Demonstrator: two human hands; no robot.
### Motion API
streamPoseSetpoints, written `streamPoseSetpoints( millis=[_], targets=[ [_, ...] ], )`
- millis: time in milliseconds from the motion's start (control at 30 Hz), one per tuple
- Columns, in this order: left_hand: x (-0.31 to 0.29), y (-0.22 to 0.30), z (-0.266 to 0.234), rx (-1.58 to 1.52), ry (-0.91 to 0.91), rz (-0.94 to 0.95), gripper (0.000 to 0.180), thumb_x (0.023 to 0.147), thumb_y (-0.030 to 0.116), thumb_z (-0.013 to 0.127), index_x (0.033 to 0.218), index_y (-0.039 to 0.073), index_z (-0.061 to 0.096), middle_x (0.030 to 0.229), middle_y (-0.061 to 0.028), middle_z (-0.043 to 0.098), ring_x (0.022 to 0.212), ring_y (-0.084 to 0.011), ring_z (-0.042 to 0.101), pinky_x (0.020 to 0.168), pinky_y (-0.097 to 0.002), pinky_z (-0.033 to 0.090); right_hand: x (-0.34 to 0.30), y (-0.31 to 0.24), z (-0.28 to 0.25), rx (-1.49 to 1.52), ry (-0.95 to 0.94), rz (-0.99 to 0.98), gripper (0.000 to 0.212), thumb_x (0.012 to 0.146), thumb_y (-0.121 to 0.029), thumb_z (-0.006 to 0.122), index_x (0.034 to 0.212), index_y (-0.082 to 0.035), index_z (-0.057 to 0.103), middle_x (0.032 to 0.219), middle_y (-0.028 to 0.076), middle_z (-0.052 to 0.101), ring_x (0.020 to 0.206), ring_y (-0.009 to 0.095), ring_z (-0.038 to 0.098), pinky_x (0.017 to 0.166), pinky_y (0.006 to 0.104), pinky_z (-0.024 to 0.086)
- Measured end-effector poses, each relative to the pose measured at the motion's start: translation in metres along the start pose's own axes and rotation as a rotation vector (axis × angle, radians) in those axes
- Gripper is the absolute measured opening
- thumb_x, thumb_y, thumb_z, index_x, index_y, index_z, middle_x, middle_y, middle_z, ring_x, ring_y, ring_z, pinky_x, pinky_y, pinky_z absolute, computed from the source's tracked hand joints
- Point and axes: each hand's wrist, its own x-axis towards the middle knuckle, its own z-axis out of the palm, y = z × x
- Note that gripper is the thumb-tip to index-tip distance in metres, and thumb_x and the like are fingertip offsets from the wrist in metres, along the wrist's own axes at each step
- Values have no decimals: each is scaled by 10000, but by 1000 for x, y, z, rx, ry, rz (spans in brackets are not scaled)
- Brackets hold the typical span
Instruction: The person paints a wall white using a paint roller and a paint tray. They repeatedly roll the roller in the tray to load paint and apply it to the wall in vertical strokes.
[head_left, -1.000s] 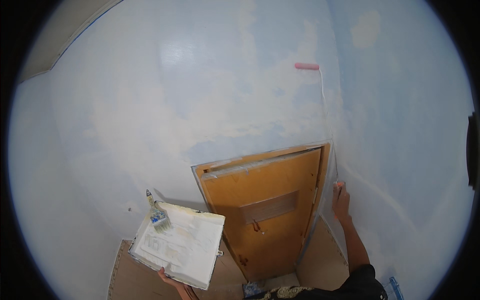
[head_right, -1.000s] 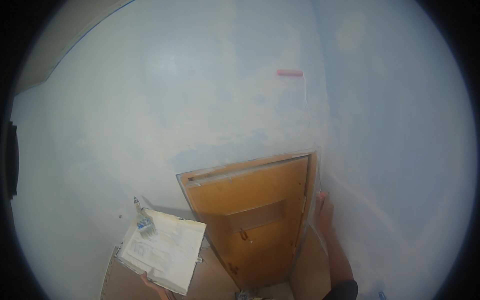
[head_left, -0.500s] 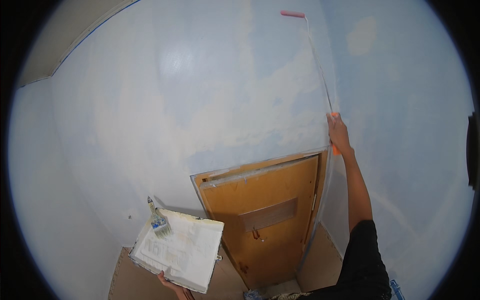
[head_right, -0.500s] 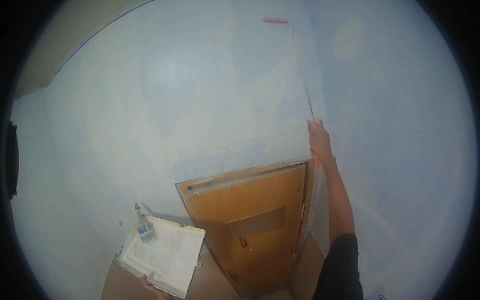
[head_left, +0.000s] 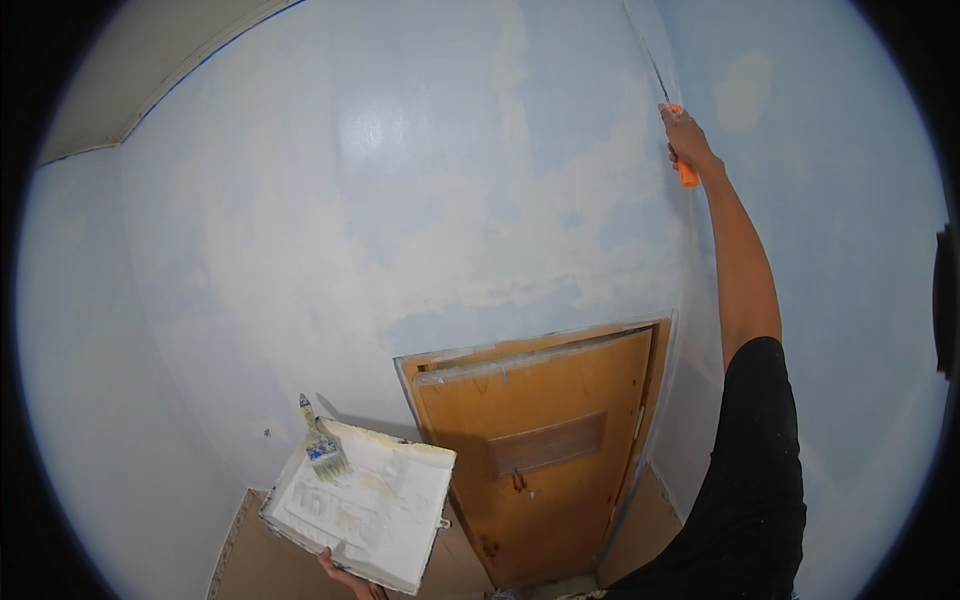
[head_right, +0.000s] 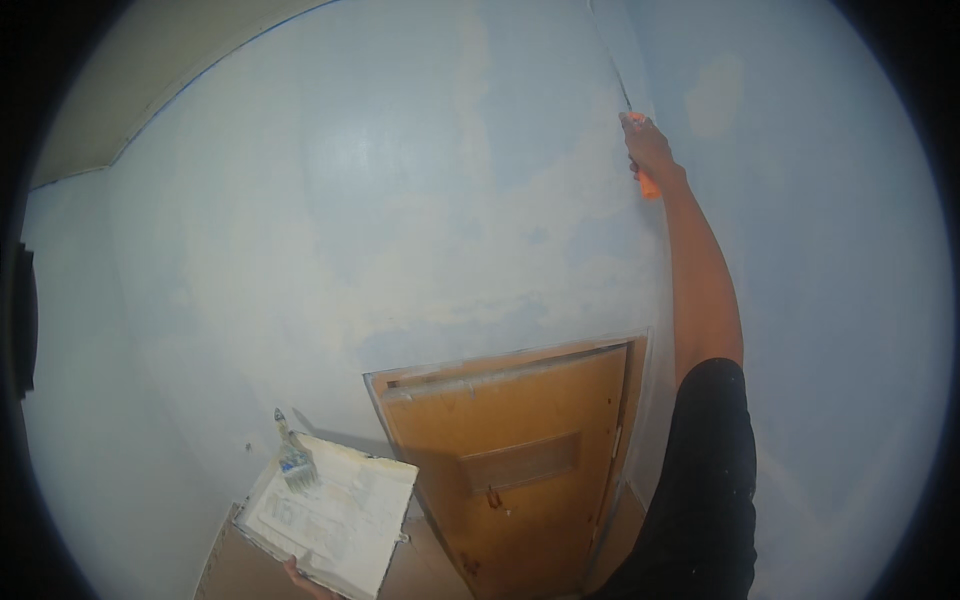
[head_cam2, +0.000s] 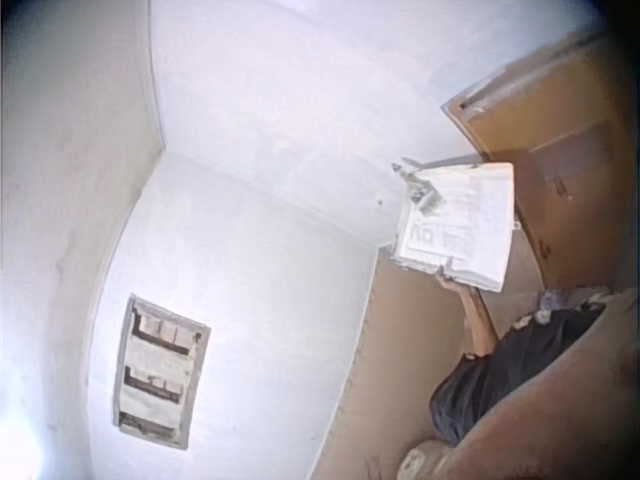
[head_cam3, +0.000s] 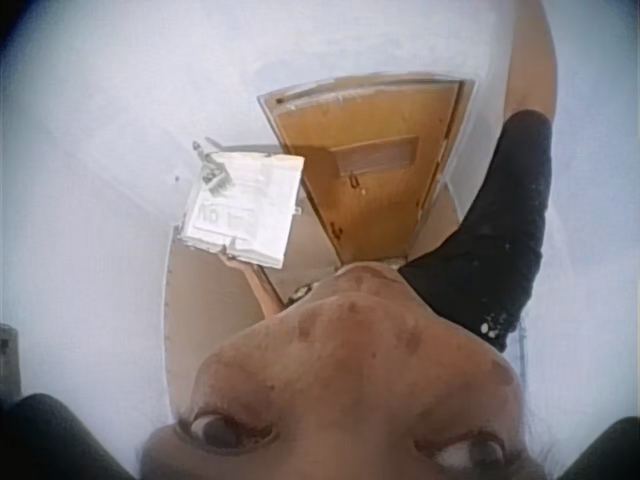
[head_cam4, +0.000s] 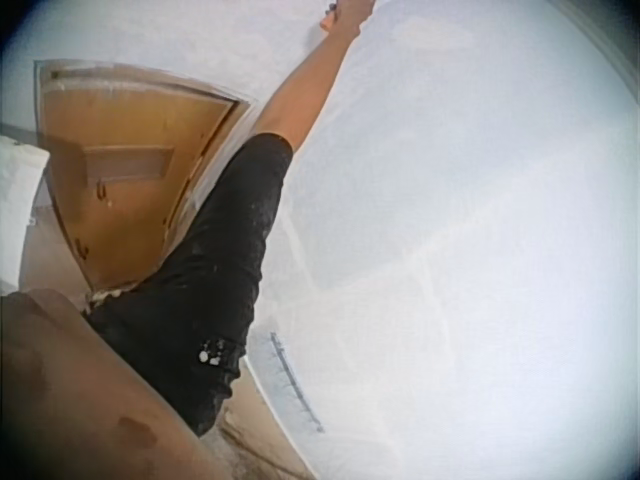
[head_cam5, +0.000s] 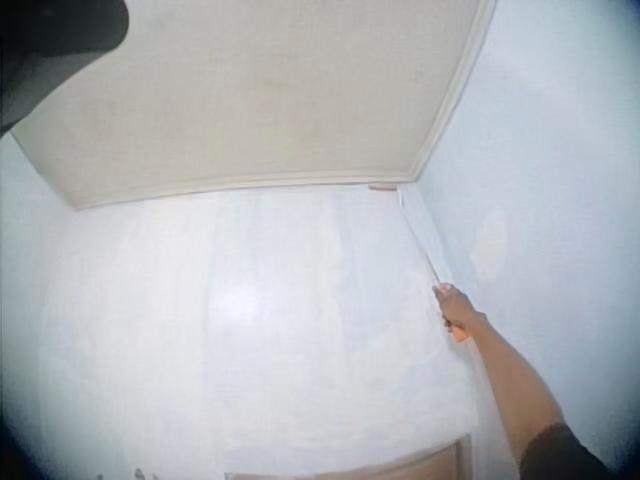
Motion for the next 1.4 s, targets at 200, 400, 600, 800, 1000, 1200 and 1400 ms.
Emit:
streamPoseSetpoints(
  millis=[200,400,600,800,1000,1200,1400],
  targets=[
    [22,-17,18,-40,-62,77,753,777,446,499,1385,59,284,1359,-143,350,1230,-332,357,991,-437,327,-58,74,-4,-175,30,-36,445,926,-439,430,1129,-45,464,798,217,604,565,326,605,545,427,496],
    [1,-27,72,-82,-78,138,723,798,415,491,1385,53,277,1355,-149,351,1224,-339,366,975,-446,342,-236,276,5,-273,-36,13,291,953,-316,429,982,-27,451,673,159,505,536,240,513,510,380,416],
    [-23,-46,81,-49,-81,68,751,753,445,502,1364,58,302,1298,-140,397,1170,-327,417,931,-436,383,-434,411,-65,-394,-196,192,227,937,-239,483,915,-16,448,630,175,511,561,311,546,511,399,394],
    [-77,-52,90,8,-84,74,786,761,460,474,1397,55,255,1373,-159,328,1233,-353,356,973,-470,344,-552,411,-156,-408,-149,261,204,914,-214,528,913,-21,462,621,139,495,578,286,526,531,373,388],
    [-77,-42,94,-45,-128,67,792,755,447,476,1403,53,248,1378,-161,328,1241,-348,352,977,-465,348,-513,343,-95,-39,-97,169,166,945,-203,495,891,-47,476,698,-8,397,627,97,392,568,270,350],
    [-43,-35,56,-86,-105,77,775,730,442,513,1370,55,308,1313,-151,400,1175,-335,411,940,-446,373,-453,242,-12,-59,-34,-67,259,966,-175,432,1113,28,498,791,79,499,681,151,461,639,282,400],
    [-20,-28,47,-87,-84,103,774,733,437,503,1376,56,301,1329,-149,389,1188,-336,401,951,-443,369,-431,232,31,-27,13,-155,370,968,-140,414,1303,15,441,782,134,528,629,191,451,624,307,419]
  ],
)
